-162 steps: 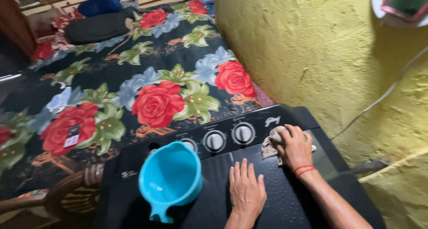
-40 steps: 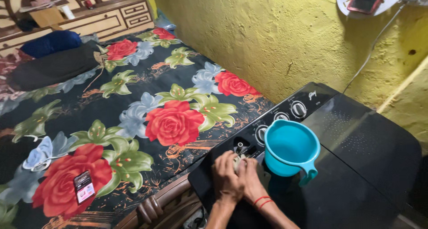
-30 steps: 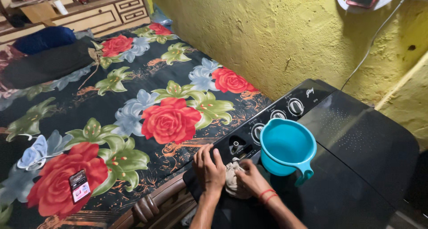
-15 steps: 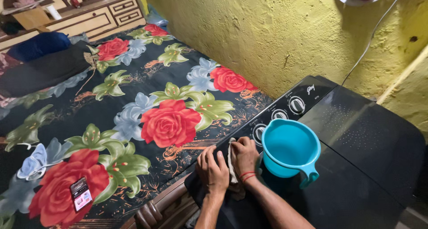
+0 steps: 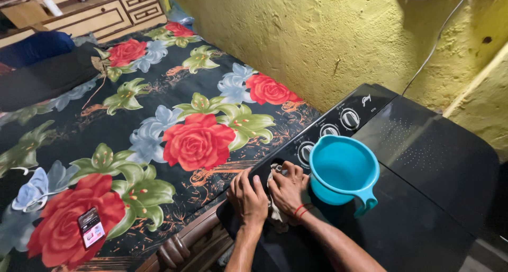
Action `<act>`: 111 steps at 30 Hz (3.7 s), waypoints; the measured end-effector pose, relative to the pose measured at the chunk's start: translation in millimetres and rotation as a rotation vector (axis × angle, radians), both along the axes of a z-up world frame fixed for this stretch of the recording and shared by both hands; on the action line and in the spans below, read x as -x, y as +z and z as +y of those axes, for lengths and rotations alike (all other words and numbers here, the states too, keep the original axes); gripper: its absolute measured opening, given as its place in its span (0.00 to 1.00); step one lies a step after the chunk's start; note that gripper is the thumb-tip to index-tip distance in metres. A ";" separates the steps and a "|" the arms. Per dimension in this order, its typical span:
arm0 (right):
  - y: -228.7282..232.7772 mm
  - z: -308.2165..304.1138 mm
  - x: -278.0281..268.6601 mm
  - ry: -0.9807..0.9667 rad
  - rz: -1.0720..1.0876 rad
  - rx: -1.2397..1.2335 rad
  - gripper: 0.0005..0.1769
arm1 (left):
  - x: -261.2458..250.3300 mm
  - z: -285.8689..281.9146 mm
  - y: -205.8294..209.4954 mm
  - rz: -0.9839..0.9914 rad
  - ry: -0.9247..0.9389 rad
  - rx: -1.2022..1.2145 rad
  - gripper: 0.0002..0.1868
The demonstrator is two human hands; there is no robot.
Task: The person wipes the exterior surface and knobs of a washing machine using a cloth.
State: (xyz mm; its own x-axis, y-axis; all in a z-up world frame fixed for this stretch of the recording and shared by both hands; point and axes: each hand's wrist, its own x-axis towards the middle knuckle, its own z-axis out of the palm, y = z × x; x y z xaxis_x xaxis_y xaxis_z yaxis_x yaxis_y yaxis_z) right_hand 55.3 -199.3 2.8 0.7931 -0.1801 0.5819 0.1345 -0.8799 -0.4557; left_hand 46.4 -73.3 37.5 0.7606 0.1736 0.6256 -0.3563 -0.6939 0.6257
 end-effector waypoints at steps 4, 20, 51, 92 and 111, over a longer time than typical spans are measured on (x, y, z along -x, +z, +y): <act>-4.2 -3.4 4.9 0.080 -0.048 -0.002 0.19 | -1.9 -1.9 -5.9 0.007 -0.002 -0.007 0.19; 34.9 19.2 26.4 -0.119 -0.017 0.334 0.27 | 5.9 3.8 -6.0 0.078 -0.086 -0.214 0.20; -15.2 9.5 37.7 0.015 0.040 -0.167 0.09 | 23.3 -5.4 -2.1 -0.047 -0.046 -0.338 0.18; -17.7 0.6 -15.9 -0.233 0.163 -0.202 0.10 | 44.9 -10.2 -20.7 0.101 -0.320 -0.008 0.12; 7.6 -4.3 90.4 0.245 0.042 -0.054 0.24 | 70.5 6.8 -26.2 0.117 -0.309 0.155 0.15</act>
